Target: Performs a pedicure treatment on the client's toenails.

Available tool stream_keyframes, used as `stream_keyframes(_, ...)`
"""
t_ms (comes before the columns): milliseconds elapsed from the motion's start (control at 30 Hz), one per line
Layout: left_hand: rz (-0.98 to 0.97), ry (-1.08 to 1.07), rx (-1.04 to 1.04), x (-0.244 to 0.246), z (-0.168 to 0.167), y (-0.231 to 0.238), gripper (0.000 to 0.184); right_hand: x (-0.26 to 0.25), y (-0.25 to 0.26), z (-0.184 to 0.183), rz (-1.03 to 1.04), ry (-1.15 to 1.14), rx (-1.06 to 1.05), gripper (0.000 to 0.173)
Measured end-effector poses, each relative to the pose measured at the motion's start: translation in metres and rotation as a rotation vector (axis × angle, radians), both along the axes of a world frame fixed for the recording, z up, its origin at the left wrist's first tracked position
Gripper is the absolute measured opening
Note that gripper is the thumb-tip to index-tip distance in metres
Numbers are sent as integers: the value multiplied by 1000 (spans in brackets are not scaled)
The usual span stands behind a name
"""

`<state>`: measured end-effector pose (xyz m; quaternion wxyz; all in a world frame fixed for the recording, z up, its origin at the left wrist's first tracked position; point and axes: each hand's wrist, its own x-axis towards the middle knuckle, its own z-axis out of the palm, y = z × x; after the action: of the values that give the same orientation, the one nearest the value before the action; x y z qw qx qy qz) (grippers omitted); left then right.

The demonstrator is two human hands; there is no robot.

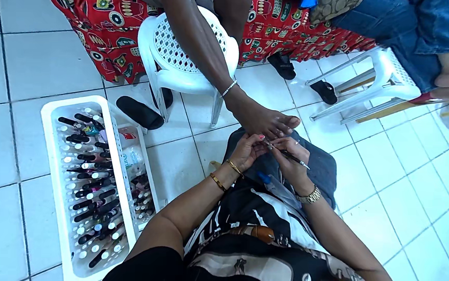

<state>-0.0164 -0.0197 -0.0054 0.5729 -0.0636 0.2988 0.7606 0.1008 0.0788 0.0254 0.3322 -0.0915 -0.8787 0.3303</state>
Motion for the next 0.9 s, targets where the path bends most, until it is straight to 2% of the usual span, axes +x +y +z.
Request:
stream_keyframes(200,6,-14,26,-1,1,1,14,-1,1,6,28,10,-91,9)
stream_keyframes(333,11,-15,21,0,1,0,14,0,1,-1,16,18,31,12)
stream_keyframes(533,4,-19,29,-1,1,0,12,0,1,5,39,19,-37,10)
stream_keyframes(667,5,-32,24,0,0,0,13,3,2,-1,18,13,31,12)
stream_keyframes(900,6,-33,23,-1,-2,0,14,2,-1,0,35,62,-193,5)
